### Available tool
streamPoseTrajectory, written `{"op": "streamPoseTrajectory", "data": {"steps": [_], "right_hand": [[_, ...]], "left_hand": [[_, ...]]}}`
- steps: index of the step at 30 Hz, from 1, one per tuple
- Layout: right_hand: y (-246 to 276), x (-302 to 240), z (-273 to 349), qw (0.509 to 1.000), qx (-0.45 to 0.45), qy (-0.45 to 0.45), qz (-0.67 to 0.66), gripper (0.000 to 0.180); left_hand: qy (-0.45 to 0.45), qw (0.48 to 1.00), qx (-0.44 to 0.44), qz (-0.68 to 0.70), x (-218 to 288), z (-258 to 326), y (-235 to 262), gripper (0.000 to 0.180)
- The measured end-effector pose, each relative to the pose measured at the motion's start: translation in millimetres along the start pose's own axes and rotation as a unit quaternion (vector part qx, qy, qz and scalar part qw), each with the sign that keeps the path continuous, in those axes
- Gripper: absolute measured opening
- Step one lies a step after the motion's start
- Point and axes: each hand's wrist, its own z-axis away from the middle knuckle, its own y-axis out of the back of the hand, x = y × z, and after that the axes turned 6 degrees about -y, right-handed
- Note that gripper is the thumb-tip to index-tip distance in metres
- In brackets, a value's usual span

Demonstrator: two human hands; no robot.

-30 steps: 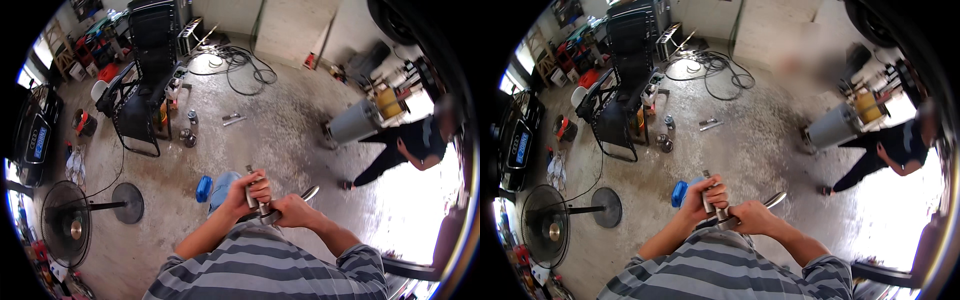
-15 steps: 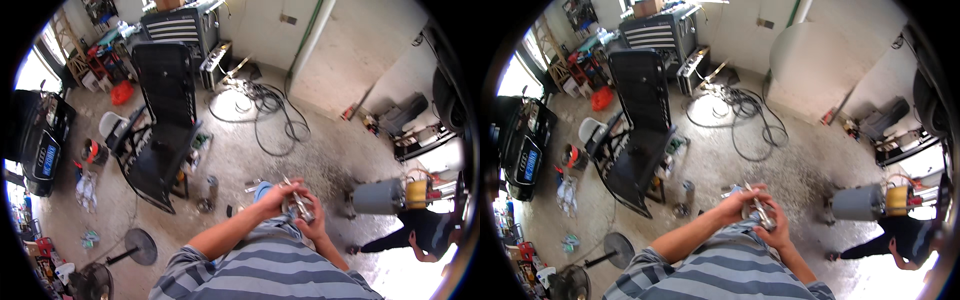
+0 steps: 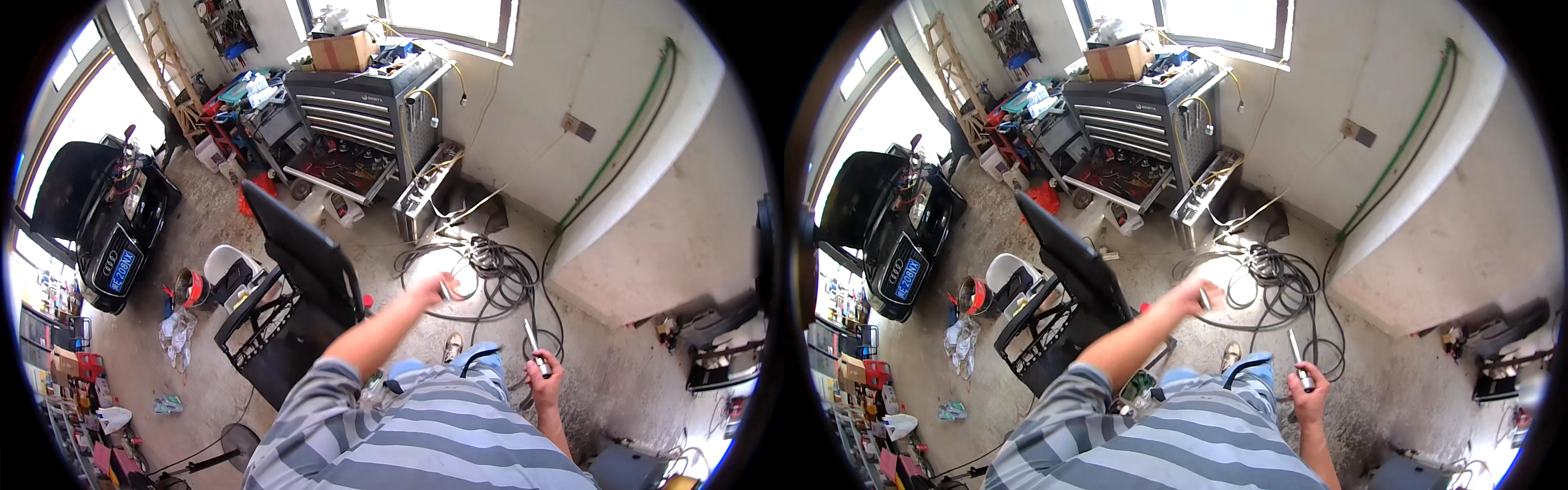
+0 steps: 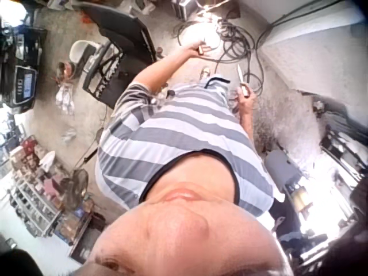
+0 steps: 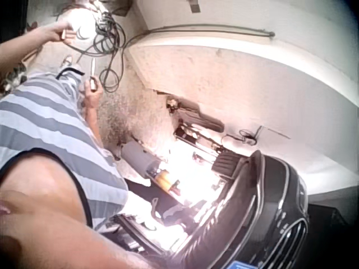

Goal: The person selects sockets and a ratchet from a tool chest, then uses them to remove bolts from the front of a car's engine bay. They remove a plastic cover and a metal brace, placing the removed parts and bolts on a tray on the floor.

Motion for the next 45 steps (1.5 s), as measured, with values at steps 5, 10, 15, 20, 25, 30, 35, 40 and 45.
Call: {"op": "streamPoseTrajectory", "data": {"steps": [5,10,15,20,25,30,35,40,45], "right_hand": [[-34,-74,-148,0.996,-0.007,0.034,0.083,0.023],[-79,-58,-269,0.981,0.016,-0.080,0.175,0.020],[-132,31,-356,0.953,0.049,-0.041,0.296,0.024],[-138,60,-366,0.941,0.133,-0.168,0.262,0.021],[-147,75,-390,0.912,0.156,-0.239,0.296,0.021],[-180,45,-438,0.923,0.125,-0.214,0.294,0.021],[-194,24,-472,0.929,0.125,-0.192,0.292,0.021],[-215,20,-503,0.939,0.090,-0.176,0.282,0.021],[-226,21,-514,0.934,0.063,-0.182,0.302,0.021]], "left_hand": [[-0.254,0.949,0.165,0.089,303,-121,43,0.030],[-0.339,0.900,0.213,0.170,485,-256,89,0.031],[-0.327,0.872,0.275,0.240,610,-402,147,0.017],[-0.293,0.863,0.278,0.303,641,-484,129,0.039],[-0.241,0.892,0.238,0.298,652,-490,129,0.038],[-0.240,0.915,0.248,0.210,635,-507,186,0.047],[-0.297,0.865,0.403,0.026,596,-454,188,0.046],[-0.331,0.770,0.540,-0.078,554,-347,243,0.032],[-0.202,0.657,0.714,-0.135,543,-299,322,0.037]]}}
